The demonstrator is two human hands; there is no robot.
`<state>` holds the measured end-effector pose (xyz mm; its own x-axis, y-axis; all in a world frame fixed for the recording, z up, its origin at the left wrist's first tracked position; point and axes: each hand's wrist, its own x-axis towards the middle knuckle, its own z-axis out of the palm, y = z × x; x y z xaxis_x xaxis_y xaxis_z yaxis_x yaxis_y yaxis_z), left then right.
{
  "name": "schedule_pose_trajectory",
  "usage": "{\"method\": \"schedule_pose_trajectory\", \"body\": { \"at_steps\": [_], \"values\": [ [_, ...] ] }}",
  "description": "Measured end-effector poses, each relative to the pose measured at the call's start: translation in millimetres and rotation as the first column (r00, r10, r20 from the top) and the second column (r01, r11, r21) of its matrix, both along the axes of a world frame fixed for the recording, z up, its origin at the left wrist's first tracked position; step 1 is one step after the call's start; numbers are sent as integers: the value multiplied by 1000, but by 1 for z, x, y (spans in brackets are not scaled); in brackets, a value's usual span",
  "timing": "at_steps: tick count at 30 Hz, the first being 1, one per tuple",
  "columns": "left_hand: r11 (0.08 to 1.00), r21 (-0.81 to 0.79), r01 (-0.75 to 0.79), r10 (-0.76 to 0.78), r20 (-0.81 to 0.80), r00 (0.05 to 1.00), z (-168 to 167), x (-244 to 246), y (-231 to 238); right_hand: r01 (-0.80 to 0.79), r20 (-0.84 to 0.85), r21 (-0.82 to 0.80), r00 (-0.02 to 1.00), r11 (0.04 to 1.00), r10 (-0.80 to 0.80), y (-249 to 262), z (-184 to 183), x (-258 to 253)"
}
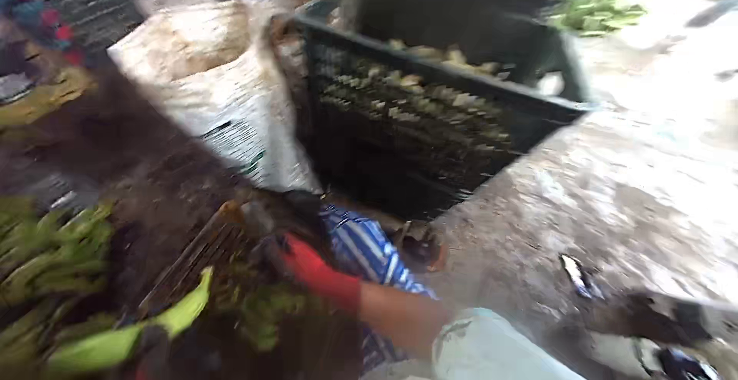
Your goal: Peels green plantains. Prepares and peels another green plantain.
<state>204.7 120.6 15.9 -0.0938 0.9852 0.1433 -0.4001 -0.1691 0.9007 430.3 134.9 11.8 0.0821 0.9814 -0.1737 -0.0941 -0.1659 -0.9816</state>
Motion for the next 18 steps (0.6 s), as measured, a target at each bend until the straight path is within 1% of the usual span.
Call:
{"method": "schedule_pose_trajectory", "body": {
  "at_steps": [1, 3, 4, 5, 7, 8, 9, 10, 11, 12, 13, 14, 15, 16, 17, 18],
  "values": [
    [999, 3, -46, 46, -24, 999, 1, 3, -3, -27, 128, 2, 991, 1000, 26, -9, 6, -1],
    [970, 16, -243, 243, -145, 959, 10, 19, -7, -71, 290, 41, 955, 997, 56, -30, 5, -8],
    [956, 37, -291, 292, -205, 934, 13, 25, -8, -104, 333, 43, 939, 994, 84, -40, -1, -12],
    [951, 72, -301, 309, -256, 916, 14, 27, -10, -134, 356, 32, 928, 990, 114, -49, -9, -17],
    [945, 123, -303, 327, -300, 896, 11, 26, -10, -204, 362, -3, 913, 979, 191, -57, -19, -24],
    [943, 135, -305, 333, -322, 886, 9, 26, -11, -218, 363, 49, 913, 975, 186, -60, -12, -27],
    [939, 142, -313, 343, -349, 872, 9, 27, -12, -208, 361, 188, 923, 960, 130, -63, 1, -29],
    [934, 143, -326, 356, -385, 851, 9, 27, -15, -183, 317, 385, 947, 904, 57, -66, 15, -31],
    [929, 143, -340, 369, -416, 831, 9, 29, -18, -159, 228, 558, 973, 814, 34, -64, 28, -32],
    [923, 159, -350, 383, -428, 818, 8, 30, -20, -129, 132, 671, 990, 730, 53, -60, 40, -33],
    [921, 184, -344, 390, -423, 818, 8, 31, -21, -113, 103, 725, 993, 679, 56, -56, 48, -33],
    [919, 203, -339, 393, -402, 827, 9, 32, -20, -137, 158, 723, 987, 677, 31, -51, 47, -30],
    [924, 197, -328, 379, -356, 854, 10, 32, -19, -207, 294, 636, 956, 743, 14, -49, 37, -27],
    [938, 174, -300, 339, -279, 898, 13, 31, -20, -310, 463, 425, 882, 851, 90, -47, 23, -25],
    [960, 133, -245, 265, -157, 951, 15, 28, -20, -433, 523, 99, 789, 896, 324, -44, 10, -22],
    [983, 89, -160, 160, 10, 987, 16, 23, -18, -508, 474, -149, 717, 849, 512, -41, -2, -20]
  ]
}}
